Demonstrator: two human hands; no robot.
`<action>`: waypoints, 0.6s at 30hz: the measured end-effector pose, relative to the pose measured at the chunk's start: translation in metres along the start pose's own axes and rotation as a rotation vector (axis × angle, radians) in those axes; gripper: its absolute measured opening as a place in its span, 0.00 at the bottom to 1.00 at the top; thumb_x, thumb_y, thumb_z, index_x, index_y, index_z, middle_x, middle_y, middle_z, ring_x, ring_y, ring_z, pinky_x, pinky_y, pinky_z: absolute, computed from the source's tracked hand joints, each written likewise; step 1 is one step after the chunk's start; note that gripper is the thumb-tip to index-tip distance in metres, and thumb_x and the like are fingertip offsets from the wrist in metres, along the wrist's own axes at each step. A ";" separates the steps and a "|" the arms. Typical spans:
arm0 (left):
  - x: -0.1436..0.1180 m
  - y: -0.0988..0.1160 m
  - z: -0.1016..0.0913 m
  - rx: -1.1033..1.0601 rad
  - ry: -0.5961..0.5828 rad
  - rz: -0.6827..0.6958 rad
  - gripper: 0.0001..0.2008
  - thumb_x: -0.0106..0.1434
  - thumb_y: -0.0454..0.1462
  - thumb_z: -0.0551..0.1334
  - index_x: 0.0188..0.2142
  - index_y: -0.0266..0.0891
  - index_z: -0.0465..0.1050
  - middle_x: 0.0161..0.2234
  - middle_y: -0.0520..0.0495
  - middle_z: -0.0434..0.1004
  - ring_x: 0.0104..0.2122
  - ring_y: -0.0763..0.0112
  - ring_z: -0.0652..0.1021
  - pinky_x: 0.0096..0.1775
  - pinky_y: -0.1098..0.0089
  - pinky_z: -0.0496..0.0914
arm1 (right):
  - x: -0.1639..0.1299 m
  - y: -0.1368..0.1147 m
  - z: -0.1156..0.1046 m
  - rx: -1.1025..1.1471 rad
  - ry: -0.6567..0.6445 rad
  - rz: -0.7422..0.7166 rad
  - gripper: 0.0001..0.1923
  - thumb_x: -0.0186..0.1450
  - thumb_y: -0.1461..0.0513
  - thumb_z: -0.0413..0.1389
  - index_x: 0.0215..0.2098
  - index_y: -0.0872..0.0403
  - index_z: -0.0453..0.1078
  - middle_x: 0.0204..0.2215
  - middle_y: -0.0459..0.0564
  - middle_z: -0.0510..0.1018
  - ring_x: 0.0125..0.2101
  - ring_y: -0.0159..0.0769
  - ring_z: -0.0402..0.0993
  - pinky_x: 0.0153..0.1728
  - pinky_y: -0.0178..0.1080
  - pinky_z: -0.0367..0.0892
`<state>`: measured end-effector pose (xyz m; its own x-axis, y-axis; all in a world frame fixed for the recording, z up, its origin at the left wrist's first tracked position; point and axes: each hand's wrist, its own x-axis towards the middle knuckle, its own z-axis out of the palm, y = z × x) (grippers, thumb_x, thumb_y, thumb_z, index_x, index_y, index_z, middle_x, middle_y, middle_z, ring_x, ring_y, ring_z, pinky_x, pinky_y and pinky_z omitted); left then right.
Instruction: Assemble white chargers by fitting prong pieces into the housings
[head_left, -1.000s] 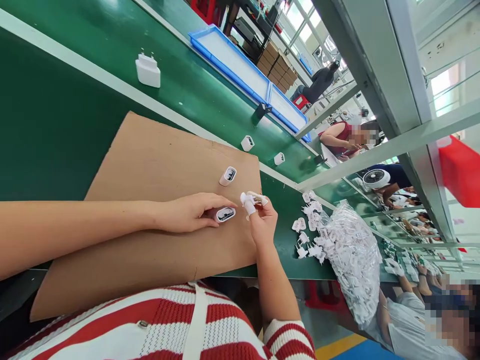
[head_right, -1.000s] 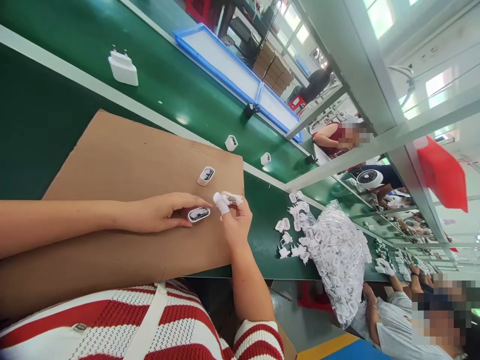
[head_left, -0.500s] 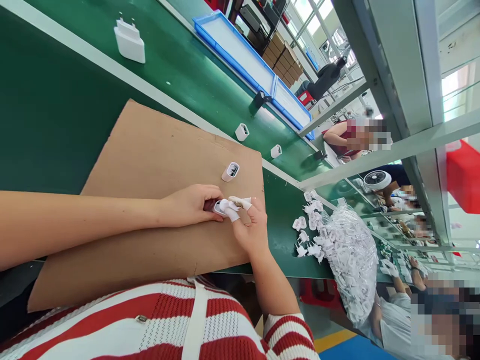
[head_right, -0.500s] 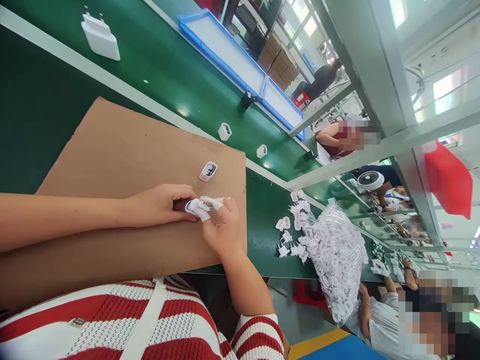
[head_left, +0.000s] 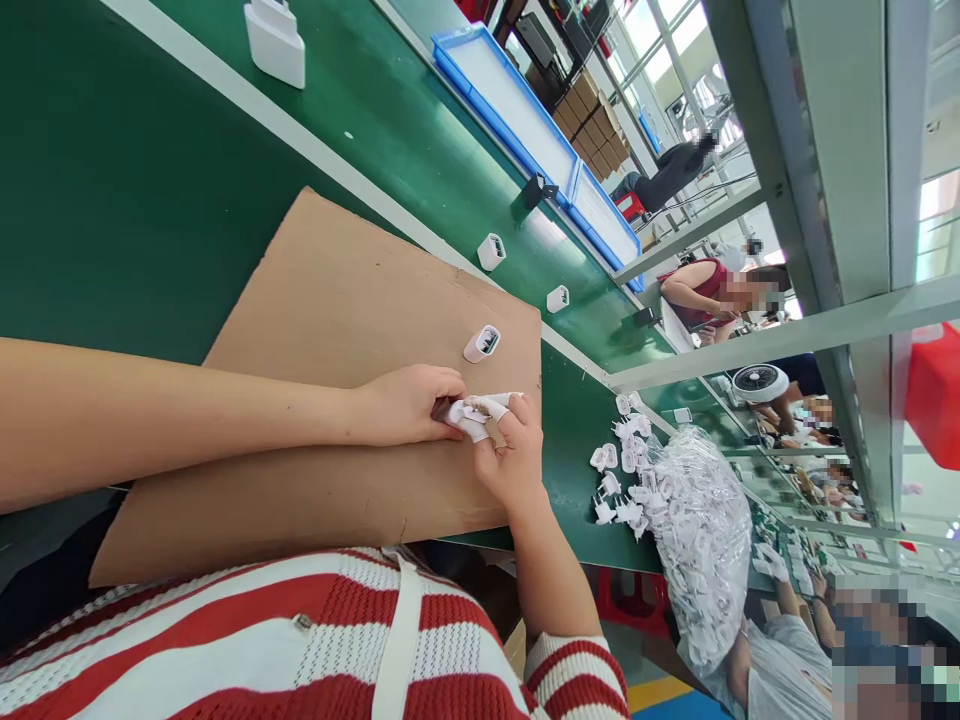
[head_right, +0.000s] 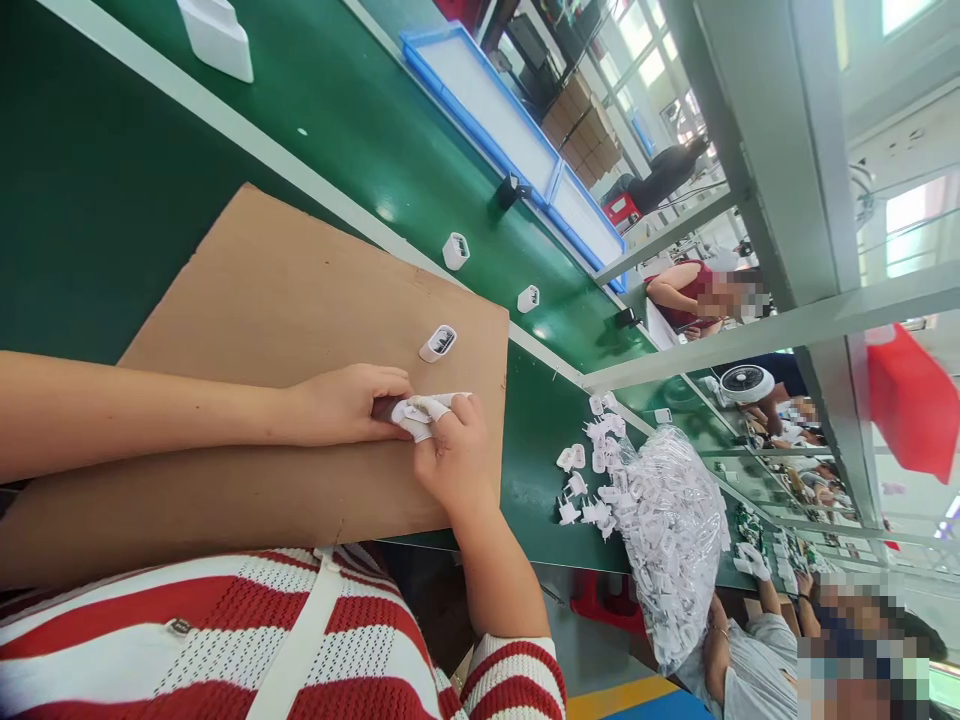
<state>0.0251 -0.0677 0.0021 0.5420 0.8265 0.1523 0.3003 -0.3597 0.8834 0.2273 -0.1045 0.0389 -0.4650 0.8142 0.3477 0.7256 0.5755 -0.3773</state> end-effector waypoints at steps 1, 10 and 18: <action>0.000 0.000 0.000 0.001 0.003 0.000 0.18 0.60 0.52 0.64 0.29 0.39 0.69 0.30 0.49 0.72 0.29 0.66 0.72 0.33 0.67 0.64 | 0.001 -0.001 0.000 -0.006 -0.005 0.015 0.13 0.63 0.69 0.55 0.42 0.50 0.77 0.32 0.50 0.71 0.37 0.42 0.67 0.38 0.43 0.66; -0.002 0.005 0.001 0.022 0.014 -0.016 0.18 0.59 0.52 0.63 0.28 0.40 0.67 0.29 0.48 0.70 0.29 0.66 0.71 0.32 0.68 0.63 | 0.007 -0.009 -0.005 -0.121 -0.015 0.100 0.10 0.53 0.72 0.55 0.28 0.51 0.70 0.27 0.46 0.65 0.32 0.39 0.63 0.31 0.39 0.58; -0.006 0.016 -0.004 -0.014 -0.021 0.006 0.21 0.63 0.54 0.62 0.40 0.38 0.73 0.32 0.46 0.77 0.30 0.66 0.74 0.33 0.68 0.68 | 0.005 -0.005 0.001 0.057 0.015 0.194 0.11 0.57 0.69 0.60 0.37 0.51 0.78 0.30 0.46 0.74 0.36 0.39 0.71 0.39 0.40 0.67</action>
<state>0.0240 -0.0764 0.0169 0.5604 0.8149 0.1480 0.2865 -0.3584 0.8885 0.2204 -0.1031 0.0419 -0.3112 0.9093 0.2762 0.7707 0.4116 -0.4865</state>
